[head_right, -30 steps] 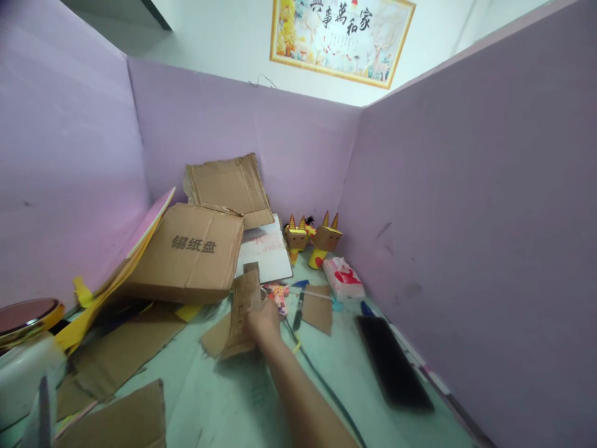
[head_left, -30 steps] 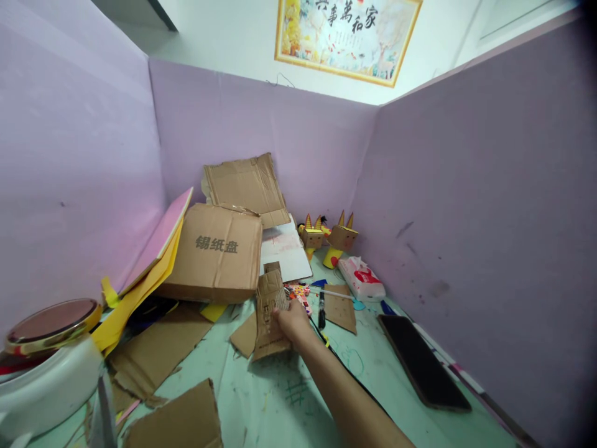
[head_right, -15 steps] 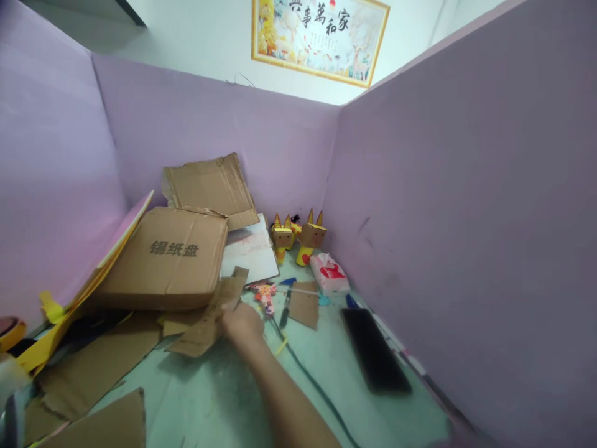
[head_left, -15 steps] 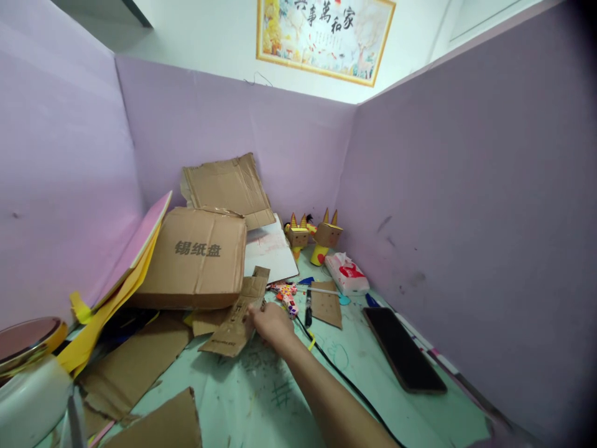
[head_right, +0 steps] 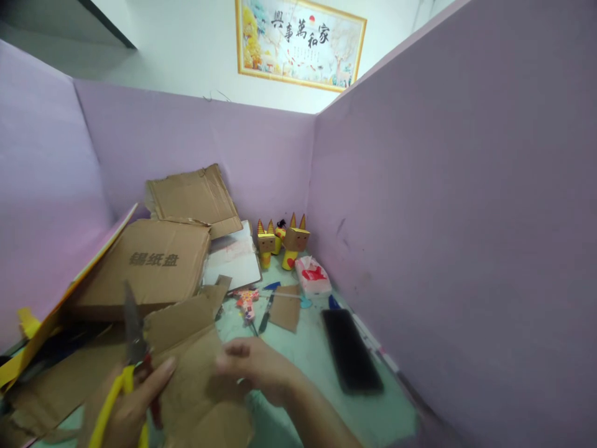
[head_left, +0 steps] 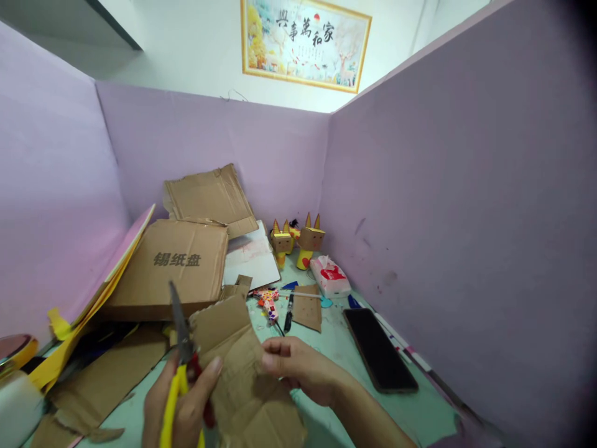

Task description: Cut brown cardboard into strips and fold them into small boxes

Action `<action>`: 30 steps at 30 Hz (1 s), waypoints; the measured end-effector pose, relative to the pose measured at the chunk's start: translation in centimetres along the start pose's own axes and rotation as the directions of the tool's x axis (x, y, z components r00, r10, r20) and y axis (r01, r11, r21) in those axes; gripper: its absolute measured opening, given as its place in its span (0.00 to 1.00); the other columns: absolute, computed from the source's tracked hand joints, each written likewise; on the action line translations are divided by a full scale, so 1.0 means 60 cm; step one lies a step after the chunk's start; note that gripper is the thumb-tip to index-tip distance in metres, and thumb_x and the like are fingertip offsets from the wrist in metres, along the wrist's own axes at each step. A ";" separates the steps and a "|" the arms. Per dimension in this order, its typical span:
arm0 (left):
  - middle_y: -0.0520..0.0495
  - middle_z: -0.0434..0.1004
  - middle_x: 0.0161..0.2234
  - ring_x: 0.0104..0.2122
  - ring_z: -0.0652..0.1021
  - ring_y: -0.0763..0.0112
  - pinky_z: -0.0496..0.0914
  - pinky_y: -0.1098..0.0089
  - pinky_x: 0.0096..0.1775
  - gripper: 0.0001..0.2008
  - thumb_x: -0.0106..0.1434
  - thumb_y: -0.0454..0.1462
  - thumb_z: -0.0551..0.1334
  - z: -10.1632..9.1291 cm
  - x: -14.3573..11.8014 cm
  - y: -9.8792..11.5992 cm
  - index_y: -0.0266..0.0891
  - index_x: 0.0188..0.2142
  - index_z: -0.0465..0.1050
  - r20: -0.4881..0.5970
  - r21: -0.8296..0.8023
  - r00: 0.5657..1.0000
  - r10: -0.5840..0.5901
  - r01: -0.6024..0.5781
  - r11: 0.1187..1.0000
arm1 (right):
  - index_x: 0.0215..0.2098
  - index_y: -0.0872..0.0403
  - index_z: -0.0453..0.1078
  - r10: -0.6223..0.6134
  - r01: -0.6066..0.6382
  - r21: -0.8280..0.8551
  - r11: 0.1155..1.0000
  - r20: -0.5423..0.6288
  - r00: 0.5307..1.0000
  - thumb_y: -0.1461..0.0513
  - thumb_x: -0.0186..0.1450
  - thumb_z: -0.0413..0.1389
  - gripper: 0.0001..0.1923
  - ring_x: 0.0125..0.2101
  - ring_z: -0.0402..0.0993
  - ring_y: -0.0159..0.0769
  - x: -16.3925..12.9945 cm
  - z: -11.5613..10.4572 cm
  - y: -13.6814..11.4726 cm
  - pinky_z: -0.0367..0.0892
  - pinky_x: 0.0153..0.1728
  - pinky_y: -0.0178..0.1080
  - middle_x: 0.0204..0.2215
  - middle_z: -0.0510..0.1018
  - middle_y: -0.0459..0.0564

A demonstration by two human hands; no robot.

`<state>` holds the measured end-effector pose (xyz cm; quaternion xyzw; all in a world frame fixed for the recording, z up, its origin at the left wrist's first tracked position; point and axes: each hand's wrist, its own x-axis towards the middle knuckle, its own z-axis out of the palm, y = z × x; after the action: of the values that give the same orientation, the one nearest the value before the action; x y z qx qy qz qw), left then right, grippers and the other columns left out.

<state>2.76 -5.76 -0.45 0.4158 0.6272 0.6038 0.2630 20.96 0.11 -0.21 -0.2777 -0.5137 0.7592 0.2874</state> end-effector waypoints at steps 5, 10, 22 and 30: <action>0.58 0.68 0.16 0.17 0.70 0.74 0.64 0.76 0.19 0.17 0.45 0.45 0.67 0.095 0.049 0.030 0.40 0.32 0.68 0.116 -0.181 0.990 0.083 -0.061 0.982 | 0.35 0.59 0.73 -0.191 0.211 0.120 0.970 -0.158 0.969 0.59 0.42 0.67 0.22 0.27 0.75 0.37 0.021 -0.033 -0.004 0.66 0.37 0.43 0.26 0.79 0.49; 0.60 0.66 0.14 0.10 0.64 0.77 0.59 0.78 0.12 0.20 0.47 0.48 0.65 0.105 0.066 -0.001 0.41 0.35 0.64 0.197 -0.327 0.979 -0.059 0.122 0.937 | 0.36 0.58 0.72 -0.296 0.342 0.188 0.921 -0.235 0.926 0.60 0.42 0.67 0.23 0.29 0.76 0.40 0.049 -0.052 0.009 0.66 0.38 0.44 0.28 0.80 0.50; 0.59 0.68 0.16 0.10 0.63 0.79 0.59 0.79 0.11 0.20 0.50 0.50 0.63 0.090 0.062 0.000 0.42 0.35 0.61 0.224 -0.236 0.973 -0.055 0.108 0.966 | 0.37 0.60 0.71 -0.271 0.332 0.204 0.921 -0.277 0.922 0.61 0.45 0.66 0.21 0.28 0.77 0.40 0.053 -0.061 0.028 0.68 0.34 0.41 0.30 0.80 0.53; 0.59 0.63 0.18 0.17 0.64 0.78 0.59 0.78 0.18 0.18 0.46 0.43 0.65 0.098 0.057 -0.028 0.39 0.34 0.64 0.363 -0.091 0.931 0.035 -0.003 0.996 | 0.37 0.59 0.71 -0.297 0.388 0.182 0.904 -0.389 0.872 0.60 0.45 0.66 0.23 0.31 0.77 0.43 0.056 -0.060 0.034 0.68 0.40 0.46 0.32 0.80 0.55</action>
<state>5.57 0.40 -2.28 0.5145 0.5360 0.5459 0.3872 20.93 4.14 -3.72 -0.2736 -0.3937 0.6929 0.5385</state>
